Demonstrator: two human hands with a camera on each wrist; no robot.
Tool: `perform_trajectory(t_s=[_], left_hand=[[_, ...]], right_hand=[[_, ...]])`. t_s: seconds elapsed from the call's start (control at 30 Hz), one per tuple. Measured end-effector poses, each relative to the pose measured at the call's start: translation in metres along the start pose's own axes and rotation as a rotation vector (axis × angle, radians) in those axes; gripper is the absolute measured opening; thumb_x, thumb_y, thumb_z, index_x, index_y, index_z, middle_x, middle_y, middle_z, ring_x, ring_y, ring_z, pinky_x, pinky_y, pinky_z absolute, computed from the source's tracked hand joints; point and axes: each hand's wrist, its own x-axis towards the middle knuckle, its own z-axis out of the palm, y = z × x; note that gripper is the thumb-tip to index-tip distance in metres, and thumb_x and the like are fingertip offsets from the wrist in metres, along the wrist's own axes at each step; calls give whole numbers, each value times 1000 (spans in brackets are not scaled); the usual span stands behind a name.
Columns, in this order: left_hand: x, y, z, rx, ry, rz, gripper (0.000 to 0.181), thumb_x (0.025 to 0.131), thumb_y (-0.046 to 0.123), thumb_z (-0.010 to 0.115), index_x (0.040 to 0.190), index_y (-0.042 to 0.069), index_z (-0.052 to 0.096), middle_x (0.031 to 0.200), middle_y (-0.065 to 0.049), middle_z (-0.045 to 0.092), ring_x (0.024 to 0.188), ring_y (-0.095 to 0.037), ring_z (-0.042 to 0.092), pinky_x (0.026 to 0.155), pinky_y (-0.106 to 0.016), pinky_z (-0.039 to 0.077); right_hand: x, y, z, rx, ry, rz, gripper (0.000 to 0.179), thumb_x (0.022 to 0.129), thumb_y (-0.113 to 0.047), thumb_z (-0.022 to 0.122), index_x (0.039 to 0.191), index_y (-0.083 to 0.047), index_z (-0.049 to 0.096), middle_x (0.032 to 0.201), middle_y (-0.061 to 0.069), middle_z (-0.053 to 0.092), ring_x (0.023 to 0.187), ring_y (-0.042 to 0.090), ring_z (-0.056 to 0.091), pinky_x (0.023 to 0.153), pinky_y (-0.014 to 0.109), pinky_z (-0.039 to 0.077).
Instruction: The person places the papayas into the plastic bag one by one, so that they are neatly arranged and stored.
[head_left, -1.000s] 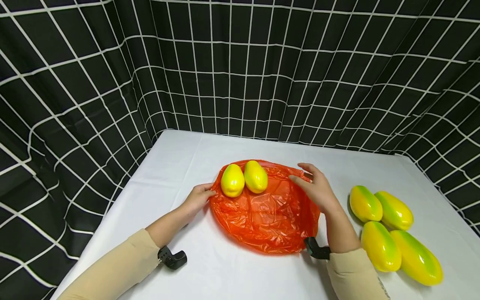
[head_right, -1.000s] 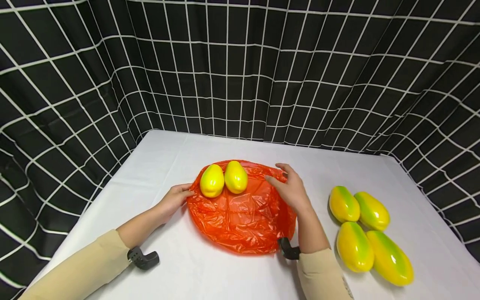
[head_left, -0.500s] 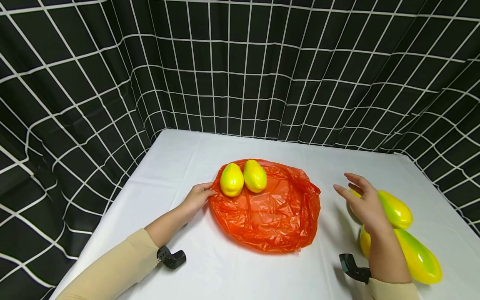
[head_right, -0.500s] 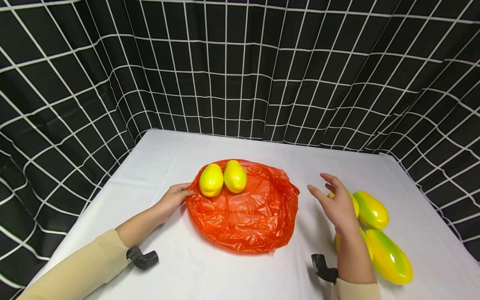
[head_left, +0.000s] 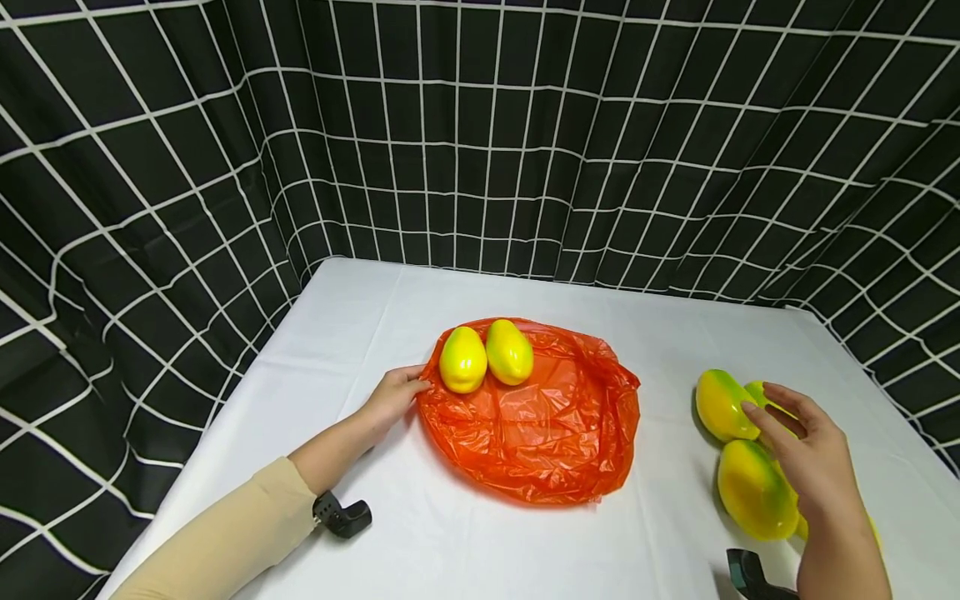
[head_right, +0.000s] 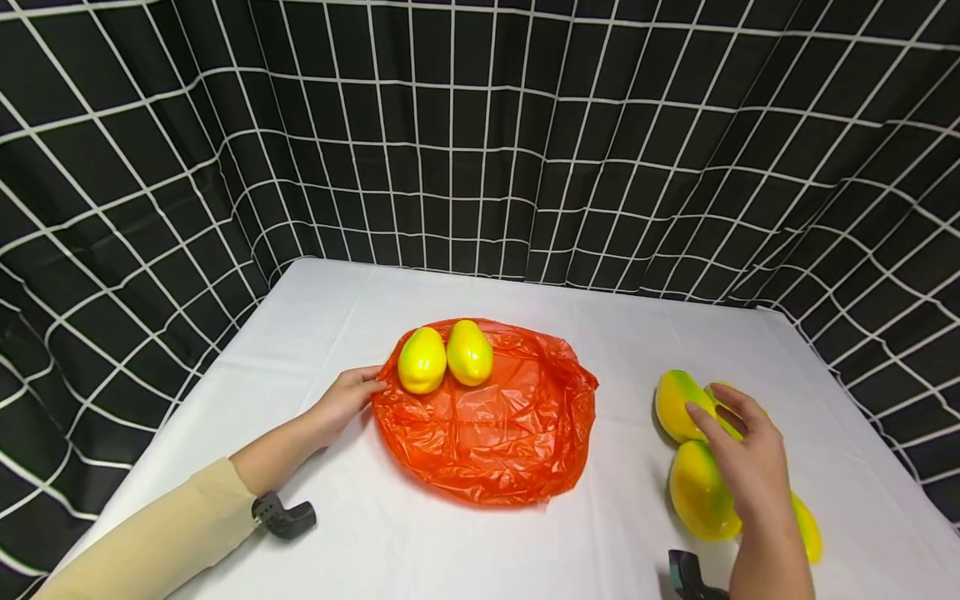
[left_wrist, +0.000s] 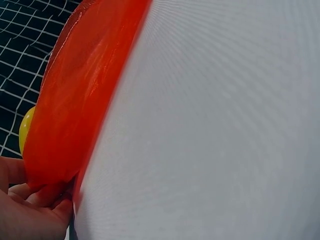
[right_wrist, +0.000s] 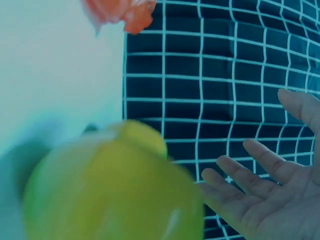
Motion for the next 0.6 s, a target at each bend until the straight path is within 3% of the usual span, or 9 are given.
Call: perform_trajectory(t_s=[0.07,0.1,0.17,0.3,0.33,0.37,0.53,0.57,0.6], left_hand=[[0,0,0,-2,0,2,43,92,3,44,133,-7,44,140,-21,44,134,-31,37,112,-42,32],[0,0,0,-2,1,3,43,91,3,44,133,-7,45,140,-21,44,134,-31,38,112,-42,32],[0,0,0,3,-3,5,43,92,3,44,133,-7,44,140,-22,44,134,-32,38,111,-43,32],[-1,1,1,8,-2,4,43,92,3,44,133,-7,45,140,-21,44,134,-32,37,111,-43,32],[-1,1,1,9,-1,5,43,92,3,44,133,-7,45,140,-22,44,134,-32,37,112,-43,32],[-1,1,1,5,2,0,43,91,3,44,133,-7,45,140,-21,45,134,-32,37,112,-43,32],[0,0,1,7,8,-3,42,91,3,44,132,-7,46,139,-21,46,133,-32,39,111,-43,32],[0,0,1,5,10,-8,42,91,4,44,132,-6,47,139,-21,46,133,-32,39,111,-43,33],[0,0,1,6,11,-9,42,91,4,45,132,-6,47,139,-20,46,133,-31,39,111,-42,33]], right_hand=[[-15,-10,-3,30,12,60,75,88,-55,48,149,-20,22,155,10,20,137,32,26,106,36,41],[-21,-13,-4,44,16,91,75,89,-54,48,149,-18,21,156,11,19,137,33,24,109,44,35],[-28,-10,-4,58,29,132,77,88,-55,48,150,-18,20,155,7,21,138,30,24,112,47,30],[-28,5,-2,103,53,183,76,87,-55,51,149,-23,21,151,-5,29,136,19,29,113,37,30],[-29,8,-1,102,61,188,74,86,-55,52,148,-25,23,146,-10,35,131,13,35,110,28,36],[-29,9,0,118,61,198,74,86,-55,51,148,-26,23,147,-10,34,131,12,35,111,30,34],[-34,10,3,121,65,225,73,88,-56,49,148,-24,23,147,-4,34,123,9,38,111,34,34],[-35,9,4,120,62,232,74,88,-55,48,149,-21,22,150,1,30,126,14,35,114,41,29],[-35,9,5,104,68,233,74,88,-55,48,149,-20,23,148,3,32,122,13,37,112,38,33]])
